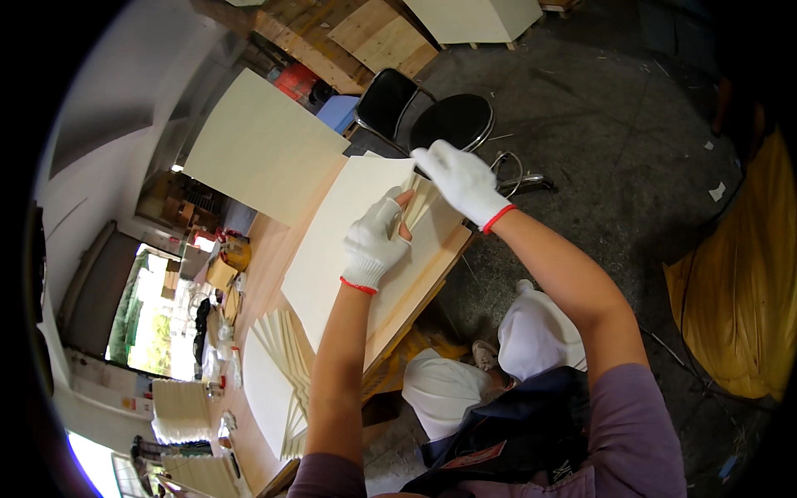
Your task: The person sands the edges of rectangular white boards one by one using a sanding block. They repeatedly pick up a board, sand its edges, and place it into a growing stack on the table.
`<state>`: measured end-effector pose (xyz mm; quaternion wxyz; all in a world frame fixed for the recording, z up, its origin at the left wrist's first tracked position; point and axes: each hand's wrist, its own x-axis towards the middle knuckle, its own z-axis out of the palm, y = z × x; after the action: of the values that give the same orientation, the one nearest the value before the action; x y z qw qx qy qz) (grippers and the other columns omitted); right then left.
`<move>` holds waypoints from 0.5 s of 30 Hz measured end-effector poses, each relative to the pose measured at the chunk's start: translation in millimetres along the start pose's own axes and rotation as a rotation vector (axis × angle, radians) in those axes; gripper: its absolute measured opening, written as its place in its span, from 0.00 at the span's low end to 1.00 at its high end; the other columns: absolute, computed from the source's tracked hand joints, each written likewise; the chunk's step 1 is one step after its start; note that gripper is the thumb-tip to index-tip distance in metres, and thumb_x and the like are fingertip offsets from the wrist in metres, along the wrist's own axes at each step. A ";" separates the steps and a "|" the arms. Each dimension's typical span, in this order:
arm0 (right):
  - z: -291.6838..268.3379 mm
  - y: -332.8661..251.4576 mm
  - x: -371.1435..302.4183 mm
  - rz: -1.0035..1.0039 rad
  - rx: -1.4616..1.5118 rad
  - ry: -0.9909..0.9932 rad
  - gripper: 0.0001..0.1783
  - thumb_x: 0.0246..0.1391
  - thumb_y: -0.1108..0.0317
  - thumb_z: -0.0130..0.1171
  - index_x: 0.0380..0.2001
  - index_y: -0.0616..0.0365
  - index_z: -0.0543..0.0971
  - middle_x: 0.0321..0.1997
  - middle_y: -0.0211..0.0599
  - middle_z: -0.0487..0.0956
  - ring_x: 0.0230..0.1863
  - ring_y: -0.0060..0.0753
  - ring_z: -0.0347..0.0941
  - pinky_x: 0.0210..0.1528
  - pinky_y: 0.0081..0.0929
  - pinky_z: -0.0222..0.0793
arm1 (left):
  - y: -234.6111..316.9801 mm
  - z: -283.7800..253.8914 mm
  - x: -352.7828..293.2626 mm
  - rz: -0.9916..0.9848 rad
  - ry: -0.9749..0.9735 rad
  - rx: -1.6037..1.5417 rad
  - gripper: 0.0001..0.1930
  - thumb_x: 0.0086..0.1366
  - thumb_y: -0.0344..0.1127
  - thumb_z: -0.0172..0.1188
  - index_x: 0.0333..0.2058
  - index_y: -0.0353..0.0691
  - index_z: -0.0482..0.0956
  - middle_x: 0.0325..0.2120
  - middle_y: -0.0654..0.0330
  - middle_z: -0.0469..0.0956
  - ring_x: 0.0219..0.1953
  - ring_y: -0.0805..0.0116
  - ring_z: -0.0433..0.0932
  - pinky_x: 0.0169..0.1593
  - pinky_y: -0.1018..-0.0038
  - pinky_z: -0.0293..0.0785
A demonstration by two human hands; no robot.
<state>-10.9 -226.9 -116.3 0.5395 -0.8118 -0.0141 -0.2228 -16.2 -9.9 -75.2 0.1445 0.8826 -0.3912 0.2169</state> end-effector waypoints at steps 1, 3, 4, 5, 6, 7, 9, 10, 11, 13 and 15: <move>-6.3 3.0 1.3 0.069 0.033 0.024 0.29 0.69 0.39 0.44 0.40 0.55 0.79 0.35 0.49 0.82 0.44 0.56 0.80 0.45 0.50 0.72 | 0.7 1.8 -0.3 -0.016 0.031 -0.005 0.25 0.59 0.33 0.66 0.56 0.57 0.82 0.48 0.57 0.83 0.45 0.54 0.85 0.48 0.61 0.83; -8.6 14.8 2.0 0.062 -0.278 -0.032 0.29 0.68 0.37 0.46 0.39 0.54 0.80 0.34 0.49 0.83 0.41 0.55 0.81 0.43 0.51 0.73 | -0.3 4.9 -1.9 -0.063 0.050 0.000 0.24 0.59 0.34 0.65 0.55 0.56 0.83 0.49 0.58 0.84 0.46 0.53 0.85 0.48 0.61 0.83; -9.2 13.1 -0.7 0.052 -0.364 -0.151 0.29 0.67 0.37 0.47 0.38 0.53 0.80 0.33 0.49 0.83 0.39 0.55 0.82 0.41 0.51 0.73 | -0.9 5.6 -2.8 -0.094 0.037 0.012 0.23 0.59 0.34 0.65 0.55 0.56 0.83 0.49 0.58 0.84 0.46 0.53 0.85 0.48 0.61 0.83; -6.7 15.8 -1.4 -0.007 -0.404 -0.178 0.29 0.66 0.37 0.49 0.37 0.53 0.81 0.33 0.47 0.84 0.37 0.54 0.82 0.40 0.50 0.73 | -2.0 4.4 -4.4 -0.139 -0.018 0.040 0.22 0.60 0.35 0.65 0.55 0.55 0.83 0.50 0.58 0.84 0.47 0.52 0.85 0.49 0.62 0.83; -4.5 18.1 -2.1 -0.067 -0.445 -0.202 0.28 0.65 0.37 0.51 0.37 0.53 0.81 0.33 0.46 0.84 0.36 0.53 0.82 0.38 0.49 0.74 | -2.2 3.6 -5.0 -0.184 -0.074 0.068 0.22 0.60 0.35 0.65 0.55 0.55 0.83 0.51 0.58 0.85 0.47 0.51 0.85 0.50 0.62 0.83; -3.6 19.2 -3.6 -0.127 -0.487 -0.224 0.28 0.64 0.37 0.52 0.36 0.52 0.82 0.32 0.44 0.85 0.34 0.52 0.83 0.37 0.48 0.74 | -1.6 4.3 -4.0 -0.180 -0.065 0.072 0.21 0.61 0.36 0.65 0.54 0.55 0.83 0.51 0.59 0.85 0.47 0.51 0.85 0.50 0.62 0.83; -6.8 22.7 -1.1 -0.227 -0.523 -0.209 0.28 0.63 0.37 0.53 0.35 0.52 0.82 0.32 0.42 0.85 0.34 0.52 0.83 0.36 0.48 0.75 | -1.5 6.7 2.2 -0.188 -0.062 0.082 0.20 0.61 0.37 0.65 0.53 0.54 0.83 0.50 0.60 0.85 0.47 0.52 0.85 0.50 0.62 0.82; -8.2 21.9 -0.3 -0.268 -0.536 -0.205 0.28 0.63 0.37 0.54 0.35 0.52 0.83 0.32 0.41 0.85 0.34 0.51 0.83 0.36 0.48 0.76 | -2.4 7.6 5.1 -0.203 -0.068 0.089 0.19 0.62 0.38 0.65 0.53 0.54 0.84 0.50 0.60 0.85 0.47 0.52 0.85 0.50 0.62 0.82; -9.0 20.9 0.3 -0.309 -0.549 -0.201 0.28 0.63 0.37 0.54 0.34 0.52 0.83 0.31 0.40 0.85 0.33 0.51 0.82 0.35 0.47 0.76 | -5.0 9.5 11.3 -0.234 -0.090 0.097 0.19 0.62 0.38 0.65 0.53 0.53 0.84 0.49 0.61 0.85 0.46 0.52 0.85 0.50 0.62 0.82; -10.3 16.5 3.6 -0.390 -0.611 -0.192 0.27 0.63 0.38 0.55 0.34 0.52 0.83 0.31 0.40 0.84 0.33 0.50 0.82 0.35 0.47 0.76 | -10.2 12.9 19.0 -0.275 -0.115 0.104 0.18 0.63 0.40 0.64 0.52 0.53 0.83 0.48 0.62 0.84 0.47 0.52 0.84 0.50 0.61 0.82; -11.7 9.6 7.9 -0.510 -0.697 -0.160 0.26 0.64 0.39 0.55 0.34 0.52 0.82 0.30 0.40 0.83 0.33 0.49 0.82 0.36 0.46 0.76 | -16.6 16.2 22.1 -0.300 -0.123 0.103 0.16 0.64 0.42 0.64 0.51 0.52 0.83 0.47 0.63 0.83 0.48 0.53 0.83 0.50 0.58 0.81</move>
<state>-5.3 -242.9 -117.9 0.1582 -0.9306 -0.1796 -0.2768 13.9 -19.8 -79.6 0.1054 0.9489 -0.2517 0.1582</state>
